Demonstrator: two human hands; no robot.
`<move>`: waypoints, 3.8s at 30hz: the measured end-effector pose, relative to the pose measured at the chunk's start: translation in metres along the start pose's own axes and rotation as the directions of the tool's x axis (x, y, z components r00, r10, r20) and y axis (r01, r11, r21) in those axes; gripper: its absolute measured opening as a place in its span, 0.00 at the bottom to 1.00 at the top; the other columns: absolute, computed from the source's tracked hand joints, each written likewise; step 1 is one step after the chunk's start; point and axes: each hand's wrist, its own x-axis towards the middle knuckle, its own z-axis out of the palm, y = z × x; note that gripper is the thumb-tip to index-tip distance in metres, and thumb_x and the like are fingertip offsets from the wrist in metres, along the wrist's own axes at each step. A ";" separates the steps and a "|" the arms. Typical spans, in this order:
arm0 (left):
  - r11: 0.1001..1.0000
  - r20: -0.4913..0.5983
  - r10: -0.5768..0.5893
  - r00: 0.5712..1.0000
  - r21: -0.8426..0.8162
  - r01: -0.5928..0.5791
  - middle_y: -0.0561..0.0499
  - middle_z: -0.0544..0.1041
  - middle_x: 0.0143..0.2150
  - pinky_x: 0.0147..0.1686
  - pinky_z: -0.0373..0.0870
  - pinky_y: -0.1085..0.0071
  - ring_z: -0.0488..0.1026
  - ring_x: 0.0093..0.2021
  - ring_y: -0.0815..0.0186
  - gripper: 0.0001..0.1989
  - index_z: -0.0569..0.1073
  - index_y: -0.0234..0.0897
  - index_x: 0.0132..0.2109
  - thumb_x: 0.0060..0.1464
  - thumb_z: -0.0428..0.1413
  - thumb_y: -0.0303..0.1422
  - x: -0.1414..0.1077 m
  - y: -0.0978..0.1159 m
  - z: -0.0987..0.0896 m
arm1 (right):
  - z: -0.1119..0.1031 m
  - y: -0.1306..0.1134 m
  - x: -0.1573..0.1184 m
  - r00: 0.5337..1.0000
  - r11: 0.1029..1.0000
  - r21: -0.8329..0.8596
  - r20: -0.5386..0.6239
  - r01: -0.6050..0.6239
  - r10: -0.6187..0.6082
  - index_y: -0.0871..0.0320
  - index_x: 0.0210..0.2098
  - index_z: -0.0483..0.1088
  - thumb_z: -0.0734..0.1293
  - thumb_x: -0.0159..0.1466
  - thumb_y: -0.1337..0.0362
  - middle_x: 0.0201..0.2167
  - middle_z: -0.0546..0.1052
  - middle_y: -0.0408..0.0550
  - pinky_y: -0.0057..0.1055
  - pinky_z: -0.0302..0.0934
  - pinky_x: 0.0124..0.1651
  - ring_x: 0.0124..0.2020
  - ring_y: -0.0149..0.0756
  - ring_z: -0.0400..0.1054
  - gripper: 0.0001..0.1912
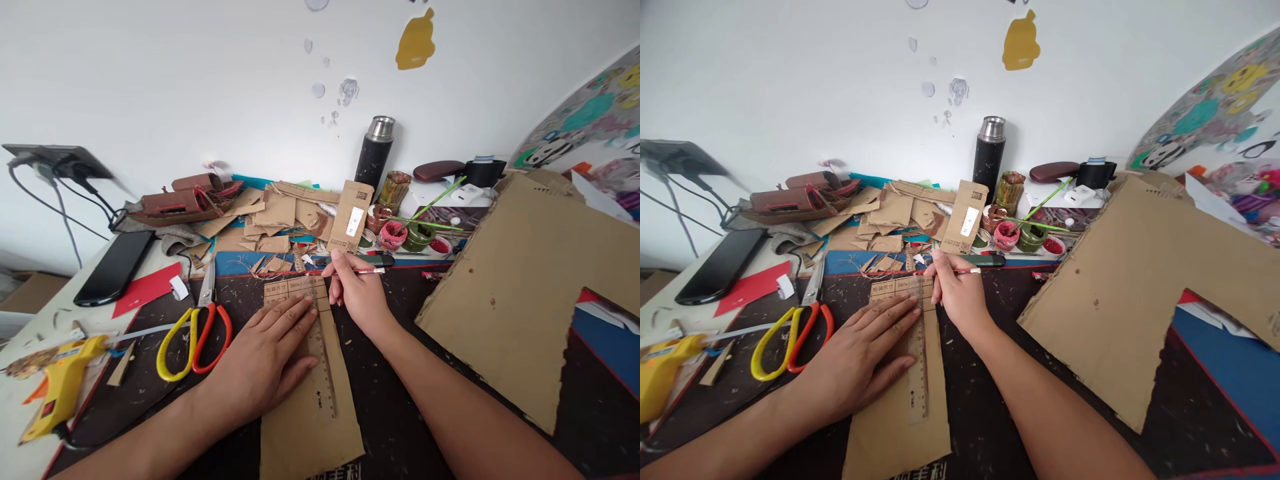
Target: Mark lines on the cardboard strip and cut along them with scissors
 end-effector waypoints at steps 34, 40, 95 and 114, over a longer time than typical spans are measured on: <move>0.998 0.003 -0.048 0.999 -0.038 0.049 0.38 0.69 0.78 0.73 0.67 0.46 0.65 0.77 0.47 0.31 0.64 0.35 0.78 0.76 0.54 0.42 -0.001 0.000 0.005 | -0.010 0.000 0.007 0.998 1.000 -0.013 -0.056 0.024 -0.024 0.55 0.26 0.73 0.70 0.63 0.26 0.12 0.65 0.37 0.25 0.56 0.15 0.13 0.31 0.65 0.36; 0.999 0.009 -0.037 0.999 -0.018 0.037 0.38 0.69 0.78 0.71 0.69 0.46 0.66 0.77 0.46 0.31 0.63 0.33 0.78 0.76 0.53 0.42 0.000 0.001 0.003 | -0.011 0.002 0.008 0.997 1.000 0.003 -0.076 0.020 -0.019 0.55 0.26 0.73 0.71 0.63 0.27 0.11 0.63 0.36 0.25 0.54 0.15 0.12 0.31 0.64 0.36; 0.998 0.014 -0.036 0.999 -0.046 0.037 0.38 0.69 0.77 0.73 0.68 0.46 0.65 0.77 0.48 0.32 0.62 0.35 0.78 0.75 0.55 0.42 0.000 -0.001 0.003 | -0.007 0.003 0.002 0.998 0.996 -0.085 -0.052 0.030 -0.034 0.54 0.26 0.72 0.68 0.66 0.27 0.11 0.64 0.36 0.26 0.53 0.17 0.12 0.31 0.65 0.36; 0.997 0.023 -0.043 0.999 -0.056 0.044 0.38 0.69 0.78 0.73 0.66 0.47 0.65 0.77 0.47 0.32 0.61 0.35 0.78 0.75 0.55 0.42 0.000 0.000 0.003 | -0.006 0.004 0.000 0.997 0.989 -0.131 -0.036 0.066 -0.071 0.54 0.26 0.72 0.67 0.65 0.25 0.12 0.65 0.36 0.27 0.54 0.17 0.13 0.31 0.64 0.37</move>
